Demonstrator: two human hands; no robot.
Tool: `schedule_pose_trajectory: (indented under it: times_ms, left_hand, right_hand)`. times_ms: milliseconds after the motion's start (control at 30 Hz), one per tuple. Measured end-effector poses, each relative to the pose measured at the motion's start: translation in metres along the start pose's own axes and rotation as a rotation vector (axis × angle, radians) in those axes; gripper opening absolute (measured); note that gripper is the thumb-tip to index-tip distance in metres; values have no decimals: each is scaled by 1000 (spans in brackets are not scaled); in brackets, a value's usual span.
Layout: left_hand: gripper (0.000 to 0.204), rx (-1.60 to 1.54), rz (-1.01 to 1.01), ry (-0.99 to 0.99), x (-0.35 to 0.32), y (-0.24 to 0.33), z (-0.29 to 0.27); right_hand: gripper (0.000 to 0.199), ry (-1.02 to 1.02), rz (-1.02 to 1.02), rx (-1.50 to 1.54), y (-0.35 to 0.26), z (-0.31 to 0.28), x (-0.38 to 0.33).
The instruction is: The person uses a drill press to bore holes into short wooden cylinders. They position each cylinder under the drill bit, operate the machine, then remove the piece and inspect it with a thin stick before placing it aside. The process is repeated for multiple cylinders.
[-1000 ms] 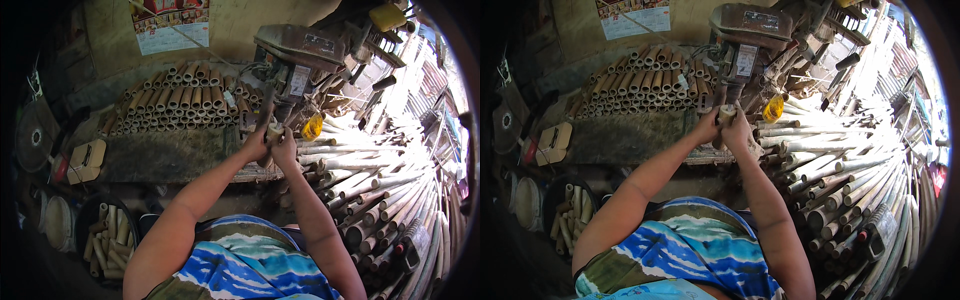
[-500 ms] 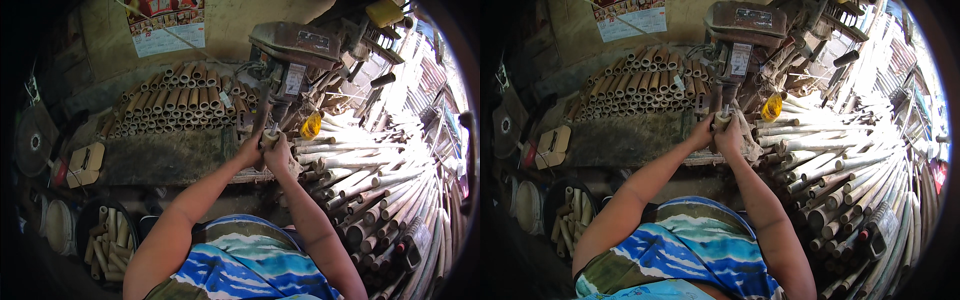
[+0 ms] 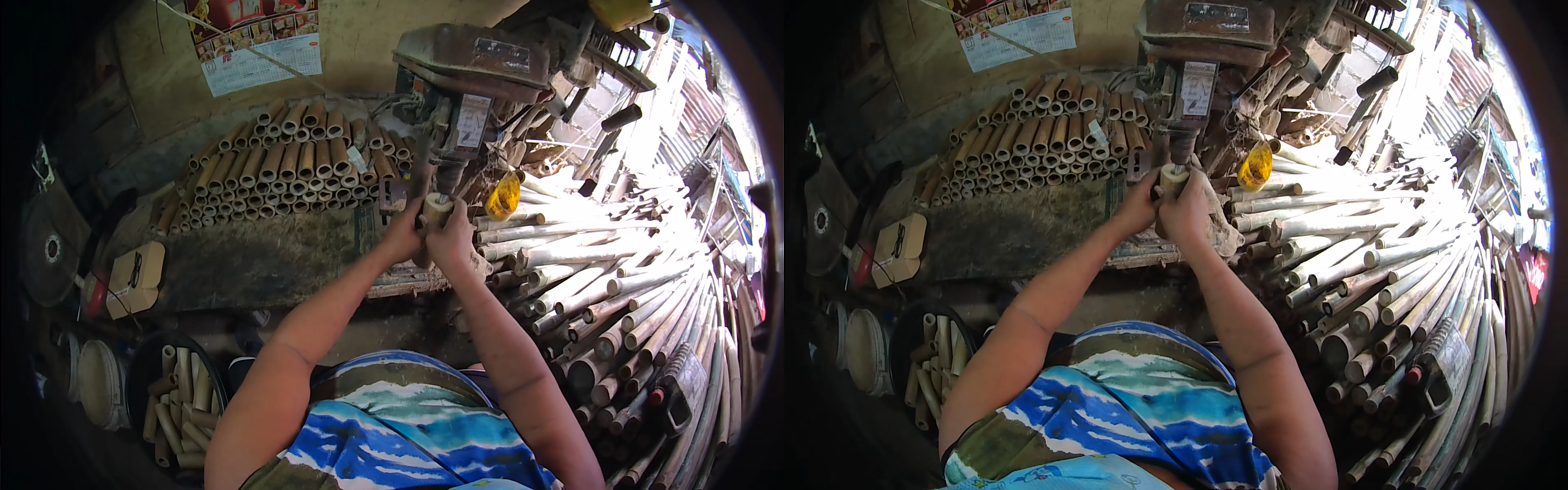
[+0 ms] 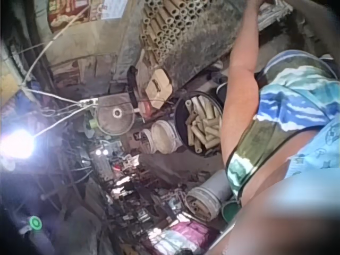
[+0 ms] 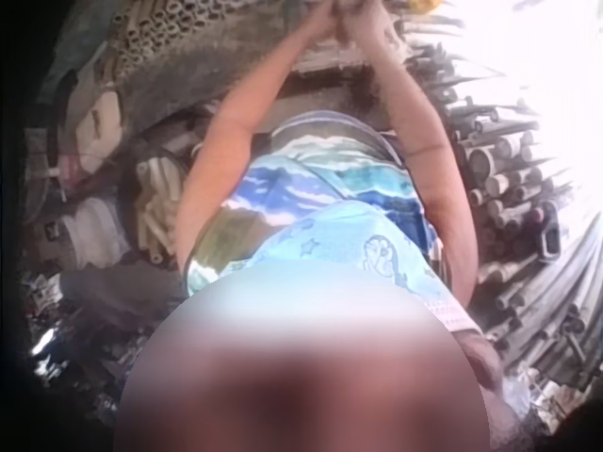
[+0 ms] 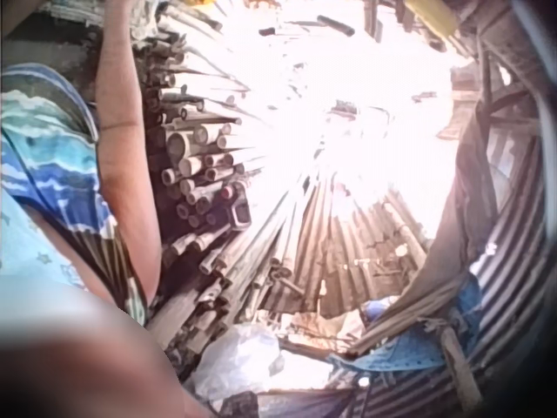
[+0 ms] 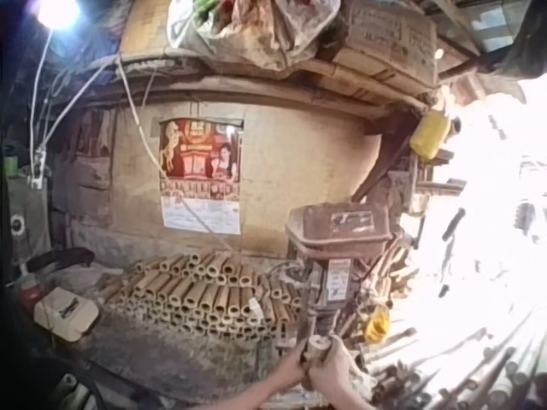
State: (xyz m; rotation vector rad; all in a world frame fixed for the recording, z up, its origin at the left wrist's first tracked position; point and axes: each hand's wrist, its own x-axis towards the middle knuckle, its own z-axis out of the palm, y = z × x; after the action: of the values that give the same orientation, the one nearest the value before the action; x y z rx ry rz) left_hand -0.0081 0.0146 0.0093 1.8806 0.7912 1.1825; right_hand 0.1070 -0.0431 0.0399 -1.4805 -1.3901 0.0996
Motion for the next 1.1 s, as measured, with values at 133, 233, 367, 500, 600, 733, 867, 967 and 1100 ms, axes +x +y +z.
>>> schedule_pose_trajectory:
  times_ms: [133,233,367,500,600,733,867,967,1100]
  left_hand:
    - [58,53,-64,-18,-3,11,-6]
    - [57,68,-69,-35,-13,13,-5]
    - [58,4,44,6,2,2,-4]
    - [59,44,16,-22,5,-6,-5]
    - [59,21,-46,-58,-10,0,-3]
    - [61,53,32,-5,-7,15,-6]
    - [62,27,28,-19,0,17,-9]
    - [61,65,75,31,-8,11,-4]
    - [60,14,72,35,1,7,-6]
  right_hand:
    - [55,-5,-29,70,-4,-2,-2]
    - [54,-46,114,-63,-8,2,-11]
    - [52,-21,17,43,-10,-1,-1]
    - [52,-22,-3,106,-12,-4,1]
    - [51,2,-2,66,-14,-3,-9]
    - [51,20,-79,120,-13,-6,-2]
    - [56,2,-61,104,-11,-8,5]
    - [53,48,-98,37,-10,-5,-2]
    - [57,14,-108,40,-7,-6,4]
